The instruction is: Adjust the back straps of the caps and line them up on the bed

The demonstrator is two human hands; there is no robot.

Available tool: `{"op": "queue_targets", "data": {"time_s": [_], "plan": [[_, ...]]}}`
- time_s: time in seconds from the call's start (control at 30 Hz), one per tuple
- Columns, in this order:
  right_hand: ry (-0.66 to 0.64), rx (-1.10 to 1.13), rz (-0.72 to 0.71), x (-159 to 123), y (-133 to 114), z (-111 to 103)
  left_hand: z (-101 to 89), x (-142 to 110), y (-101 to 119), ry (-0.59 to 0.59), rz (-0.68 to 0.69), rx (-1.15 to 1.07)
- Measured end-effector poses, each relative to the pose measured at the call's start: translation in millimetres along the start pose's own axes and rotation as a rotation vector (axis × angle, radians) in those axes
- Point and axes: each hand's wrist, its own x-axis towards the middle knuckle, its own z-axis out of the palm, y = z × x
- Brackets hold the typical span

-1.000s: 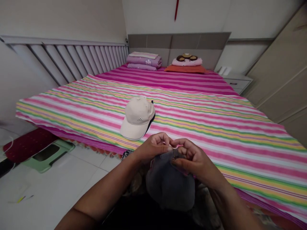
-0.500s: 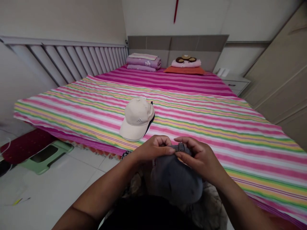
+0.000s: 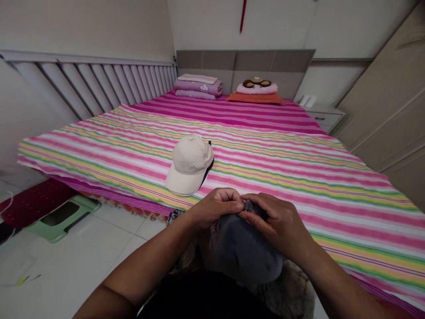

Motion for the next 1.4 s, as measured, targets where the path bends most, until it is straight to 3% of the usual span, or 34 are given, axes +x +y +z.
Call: {"op": "queue_targets", "data": {"time_s": [0.27,0.53,0.87,1.0,1.2,1.4], "plan": [[0.096,-0.158,-0.097,-2.1,-4.2,-5.2,0.6,4.8,-9.0,0.116,0.098,-0.234],[0.072,-0.518,-0.11,-4.1,-13.6,-0.1,9.8,-0.3,-4.8,0.255,0.219,-0.02],[-0.076,-0.457,-0.091,-1.8,-10.7,0.7,8.8,-2.9,-4.1,0.314,0.246,0.148],[-0.002,-0.465,-0.115,0.4,-7.9,2.0,9.3,-4.2,-2.0,0.295,0.269,0.227],[0.104,-0.059,0.028,-0.4,-4.4,0.4,8.3,-6.7,-3.5,0.26,0.247,0.122],[0.027,-0.233,-0.057,-4.4,-8.6,5.3,7.3,-6.1,-2.9,0.302,0.303,0.244]]}}
